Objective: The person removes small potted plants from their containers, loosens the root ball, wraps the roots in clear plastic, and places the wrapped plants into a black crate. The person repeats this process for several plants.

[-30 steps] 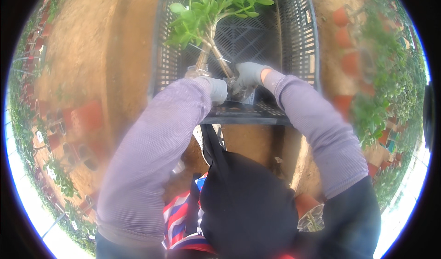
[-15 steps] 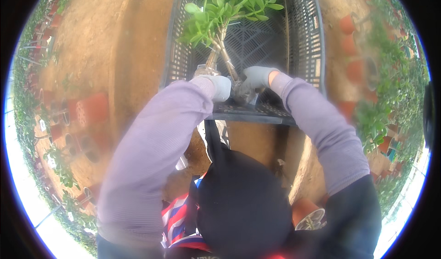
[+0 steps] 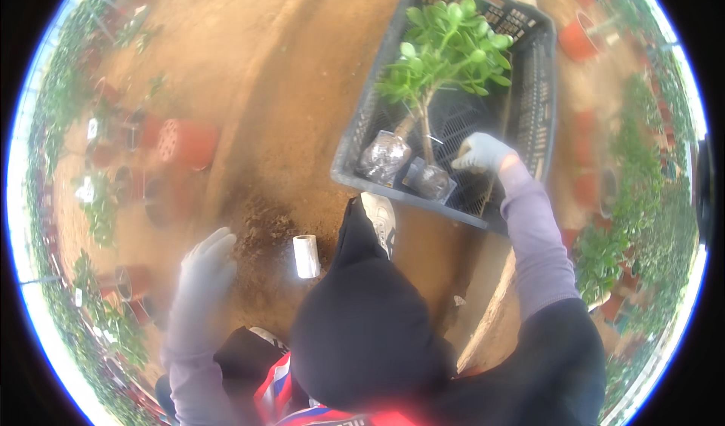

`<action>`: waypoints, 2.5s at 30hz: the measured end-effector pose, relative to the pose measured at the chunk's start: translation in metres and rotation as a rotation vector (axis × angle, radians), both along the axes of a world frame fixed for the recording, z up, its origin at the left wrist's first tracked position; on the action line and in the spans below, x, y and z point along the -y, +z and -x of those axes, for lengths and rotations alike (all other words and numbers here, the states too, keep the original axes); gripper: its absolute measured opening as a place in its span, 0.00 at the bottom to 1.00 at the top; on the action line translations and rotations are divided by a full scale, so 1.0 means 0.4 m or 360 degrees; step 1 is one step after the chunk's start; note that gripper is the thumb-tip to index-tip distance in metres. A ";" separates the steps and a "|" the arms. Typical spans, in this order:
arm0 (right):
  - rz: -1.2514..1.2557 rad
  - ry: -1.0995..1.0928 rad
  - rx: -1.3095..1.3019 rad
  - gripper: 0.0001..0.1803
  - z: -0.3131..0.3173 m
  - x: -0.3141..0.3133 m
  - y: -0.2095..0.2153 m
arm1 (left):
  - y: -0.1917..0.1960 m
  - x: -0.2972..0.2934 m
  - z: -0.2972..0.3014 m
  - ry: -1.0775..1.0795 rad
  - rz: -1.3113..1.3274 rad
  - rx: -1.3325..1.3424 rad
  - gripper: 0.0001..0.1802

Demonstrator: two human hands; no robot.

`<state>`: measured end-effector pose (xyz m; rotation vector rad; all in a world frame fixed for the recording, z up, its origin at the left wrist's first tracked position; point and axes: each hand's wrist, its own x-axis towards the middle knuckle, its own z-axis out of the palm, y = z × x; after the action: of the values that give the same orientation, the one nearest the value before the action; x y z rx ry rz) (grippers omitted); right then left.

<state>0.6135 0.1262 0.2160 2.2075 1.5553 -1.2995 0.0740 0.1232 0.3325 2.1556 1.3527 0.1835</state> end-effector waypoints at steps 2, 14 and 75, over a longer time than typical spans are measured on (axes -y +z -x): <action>-0.0224 0.0272 0.0590 0.22 0.025 0.005 0.052 | 0.062 0.110 0.118 -0.0095 -0.0405 -0.0562 0.18; -0.1536 0.1119 -0.0038 0.18 0.592 -0.132 0.514 | 0.349 0.664 0.501 0.1710 -0.1290 -0.0139 0.20; -0.1357 0.0171 -0.0887 0.14 1.400 0.051 0.076 | -0.104 0.163 0.475 0.1725 0.0600 0.1668 0.07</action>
<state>0.0534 0.1056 0.2465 2.1789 2.8256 -1.4770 -0.1159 0.0580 0.2908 0.5827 1.4931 1.1530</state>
